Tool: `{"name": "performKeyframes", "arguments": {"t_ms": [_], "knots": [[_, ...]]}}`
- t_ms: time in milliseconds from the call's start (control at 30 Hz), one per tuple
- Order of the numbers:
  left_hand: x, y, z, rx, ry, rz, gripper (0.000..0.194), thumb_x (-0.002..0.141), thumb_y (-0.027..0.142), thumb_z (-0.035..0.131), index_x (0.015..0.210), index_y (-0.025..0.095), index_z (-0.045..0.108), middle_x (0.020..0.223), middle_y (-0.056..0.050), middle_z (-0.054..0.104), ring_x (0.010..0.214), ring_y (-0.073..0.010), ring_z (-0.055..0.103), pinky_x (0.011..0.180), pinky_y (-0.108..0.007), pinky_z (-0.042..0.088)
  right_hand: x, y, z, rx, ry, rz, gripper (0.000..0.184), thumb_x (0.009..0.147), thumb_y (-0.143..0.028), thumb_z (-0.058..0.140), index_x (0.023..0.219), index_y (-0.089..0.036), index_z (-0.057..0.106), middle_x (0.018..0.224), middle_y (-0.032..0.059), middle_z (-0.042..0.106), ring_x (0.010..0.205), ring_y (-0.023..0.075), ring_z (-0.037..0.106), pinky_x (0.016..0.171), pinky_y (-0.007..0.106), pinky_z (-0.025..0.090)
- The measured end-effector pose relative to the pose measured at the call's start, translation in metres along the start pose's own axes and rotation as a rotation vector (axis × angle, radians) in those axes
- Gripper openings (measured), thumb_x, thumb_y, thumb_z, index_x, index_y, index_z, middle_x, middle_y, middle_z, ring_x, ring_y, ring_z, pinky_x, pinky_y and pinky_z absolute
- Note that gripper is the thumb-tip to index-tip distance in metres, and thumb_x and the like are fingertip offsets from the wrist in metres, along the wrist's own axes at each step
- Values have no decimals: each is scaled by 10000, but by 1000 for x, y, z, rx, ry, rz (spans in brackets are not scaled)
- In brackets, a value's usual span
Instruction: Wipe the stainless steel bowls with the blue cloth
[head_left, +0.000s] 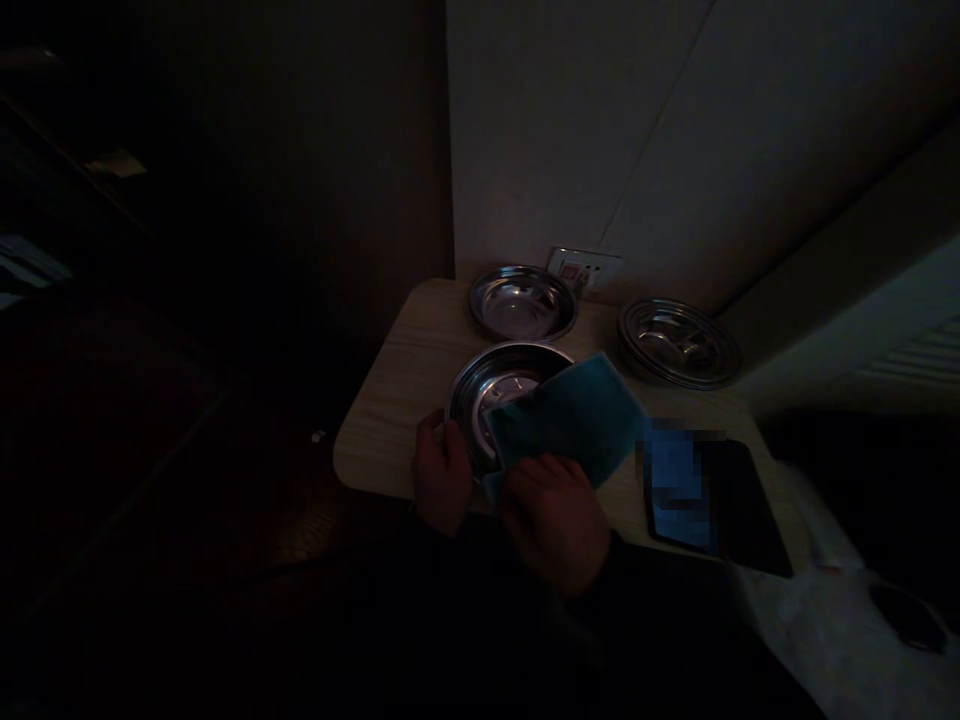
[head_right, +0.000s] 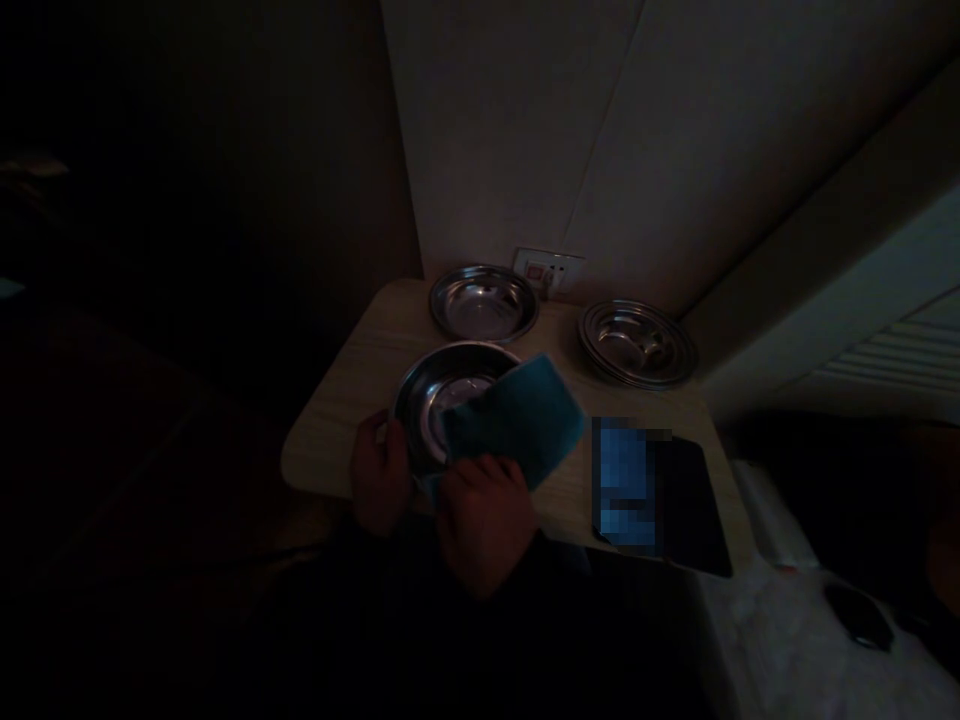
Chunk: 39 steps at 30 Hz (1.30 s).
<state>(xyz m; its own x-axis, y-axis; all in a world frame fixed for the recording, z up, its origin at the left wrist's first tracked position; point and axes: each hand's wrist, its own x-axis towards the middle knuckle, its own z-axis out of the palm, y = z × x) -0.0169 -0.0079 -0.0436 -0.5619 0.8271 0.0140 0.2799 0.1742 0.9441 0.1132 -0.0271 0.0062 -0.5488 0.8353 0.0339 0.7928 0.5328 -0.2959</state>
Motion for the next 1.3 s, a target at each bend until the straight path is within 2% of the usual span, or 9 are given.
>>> {"name": "performKeyframes", "arguments": {"t_ms": [133,300,567,633,767,867,967,1133,1300], "knots": [[-1,-2,2,49,41,15,338,833,381,376,1034,135,490,830,-97,642,700,-172,618,582,-268,465,-3,4,-2,5,-31,27,99,812,-193,481,748,-189,557,805,16,587,804,163,470,740,304,282],[0,-5,0,52,4,2,356,834,378,370,1052,119,483,770,-91,639,655,-176,615,563,-275,464,8,-8,5,5,-2,33,78,800,-198,495,752,-186,555,819,16,592,808,166,476,749,309,288],[-2,-4,2,44,52,44,347,827,383,403,1039,131,510,729,-66,646,634,-163,616,541,-256,457,-19,34,-22,-125,-67,-92,92,793,-175,516,754,-188,598,806,31,606,833,188,464,815,350,279],[-3,-2,2,40,64,37,350,829,381,396,1039,125,509,718,-65,646,631,-163,616,543,-257,458,-13,29,-16,-94,-63,-105,104,801,-171,511,768,-191,607,814,30,614,828,181,469,811,341,291],[-3,0,0,54,64,15,361,828,387,389,1038,118,507,683,-57,636,593,-158,607,519,-253,452,10,4,7,31,0,-100,150,841,-193,469,810,-204,615,855,17,628,818,156,489,792,309,322],[-1,-1,-1,51,49,22,354,827,380,391,1024,111,509,693,-61,633,590,-155,604,509,-247,450,13,-2,12,24,17,-135,137,834,-207,483,832,-209,621,872,17,642,829,162,501,845,333,316],[1,-2,-1,27,25,28,352,827,389,397,1030,123,510,742,-68,641,613,-153,606,516,-246,454,0,17,2,-38,10,-216,124,808,-197,521,863,-227,629,875,9,661,839,173,509,914,385,275],[3,-3,0,49,32,62,328,820,369,420,1021,136,532,817,-78,649,685,-160,612,595,-263,475,-21,66,-22,-106,73,-367,183,814,-178,513,944,-240,627,960,0,669,906,180,514,1008,439,186],[3,-2,0,12,2,43,327,821,358,423,1040,143,534,827,-72,658,705,-161,620,611,-260,481,-21,87,-35,-55,75,-376,202,836,-178,473,961,-219,626,984,12,658,956,178,505,1032,436,187]]}}
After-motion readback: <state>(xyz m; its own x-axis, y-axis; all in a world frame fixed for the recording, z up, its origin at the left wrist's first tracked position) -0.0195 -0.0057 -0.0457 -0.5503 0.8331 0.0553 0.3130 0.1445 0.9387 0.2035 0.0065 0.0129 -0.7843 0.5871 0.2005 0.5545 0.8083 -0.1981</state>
